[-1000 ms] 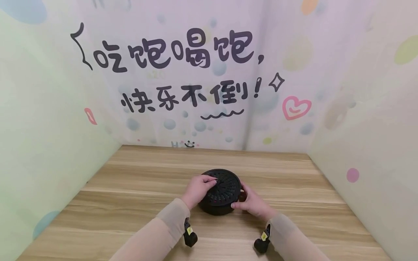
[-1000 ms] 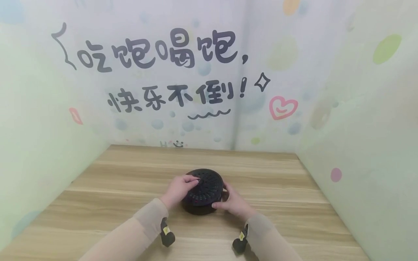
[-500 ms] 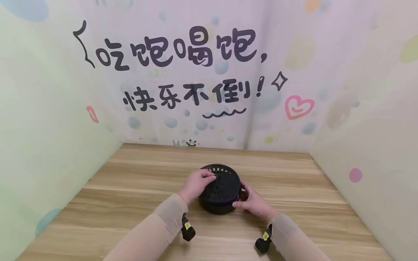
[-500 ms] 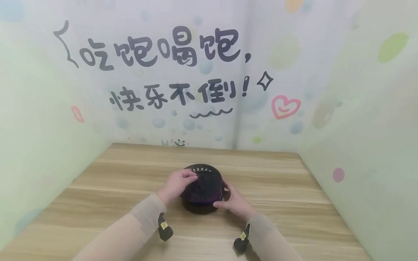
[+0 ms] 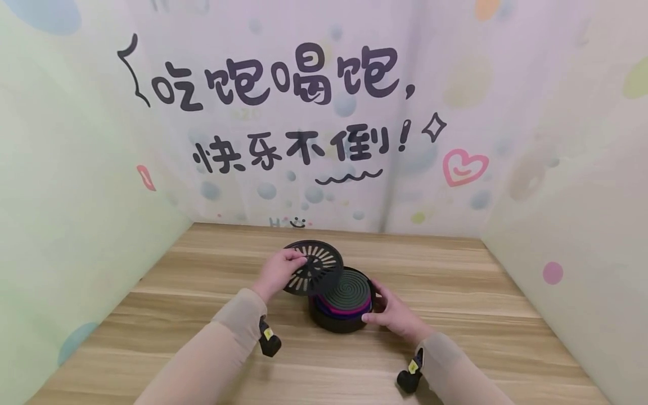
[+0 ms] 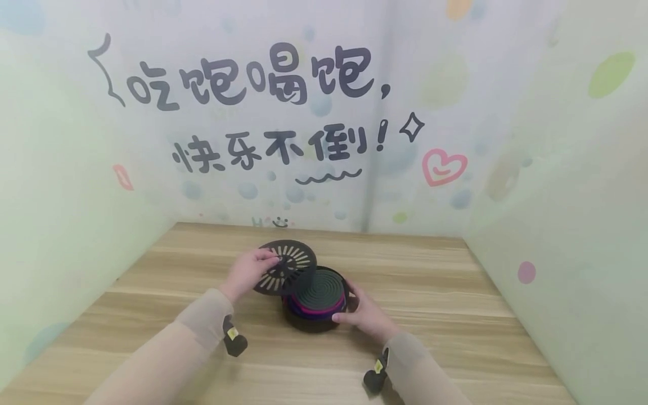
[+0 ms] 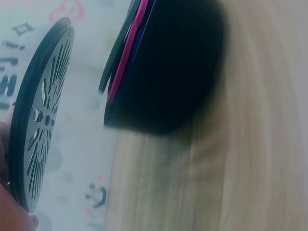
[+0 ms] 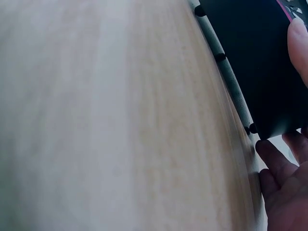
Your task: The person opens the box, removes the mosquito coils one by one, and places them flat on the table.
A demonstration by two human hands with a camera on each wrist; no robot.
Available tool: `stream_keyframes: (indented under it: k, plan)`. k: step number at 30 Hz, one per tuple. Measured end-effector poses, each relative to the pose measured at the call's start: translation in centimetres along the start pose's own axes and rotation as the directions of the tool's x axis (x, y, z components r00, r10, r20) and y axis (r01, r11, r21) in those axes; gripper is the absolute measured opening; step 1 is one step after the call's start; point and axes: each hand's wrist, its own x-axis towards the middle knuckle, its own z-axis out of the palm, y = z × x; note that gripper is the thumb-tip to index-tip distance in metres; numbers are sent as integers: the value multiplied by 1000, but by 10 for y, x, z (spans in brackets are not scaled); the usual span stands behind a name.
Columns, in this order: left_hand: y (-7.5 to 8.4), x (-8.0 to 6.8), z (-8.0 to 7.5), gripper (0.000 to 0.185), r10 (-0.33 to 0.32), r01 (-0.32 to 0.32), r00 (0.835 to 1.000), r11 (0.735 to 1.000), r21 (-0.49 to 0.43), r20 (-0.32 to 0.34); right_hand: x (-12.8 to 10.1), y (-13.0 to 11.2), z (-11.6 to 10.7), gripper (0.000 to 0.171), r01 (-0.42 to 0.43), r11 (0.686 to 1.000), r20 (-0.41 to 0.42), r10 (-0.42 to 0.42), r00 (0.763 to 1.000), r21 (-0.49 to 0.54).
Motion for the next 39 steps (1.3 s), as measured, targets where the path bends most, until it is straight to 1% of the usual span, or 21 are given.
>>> stream_keyframes:
  k: [5, 9, 14, 19, 21, 27, 31, 34, 39]
  plan:
    - [-13, 6, -18, 22, -39, 39, 999, 999, 9, -35, 0, 2, -1, 97, 0, 1000, -4, 0, 1000, 6]
    - [-28, 8, -32, 23, -60, 63, 995, 997, 36, -77, 0, 4, -1, 97, -3, 1000, -4, 3, 1000, 15]
    - [-51, 5, -48, 27, -76, 86, 989, 993, 75, -130, 0, 6, -1, 98, 6, 1000, 3, -6, 1000, 9]
    - [-72, 1, -58, 31, -131, 147, 978, 985, 92, -160, 0, 7, 0, 99, 5, 1000, 14, -5, 1000, 21]
    - [-78, 1, -61, 31, -140, 158, 975, 983, 98, -173, 1, 7, 0, 99, 6, 1000, 18, -7, 1000, 25]
    - [-90, -3, -68, 29, -133, 164, 970, 975, 148, -204, 0, 7, 0, 99, 14, 999, 31, -15, 999, 46]
    - [-96, -6, -71, 30, -166, 197, 964, 970, 140, -207, -2, 6, 0, 99, 14, 998, 38, -17, 999, 66]
    - [-99, -8, -72, 30, -181, 214, 960, 966, 143, -212, -3, 4, 1, 99, 10, 998, 34, -13, 999, 67]
    - [-100, -10, -72, 29, -177, 214, 960, 963, 164, -217, -3, 2, 1, 98, 8, 998, 22, -9, 1000, 66]
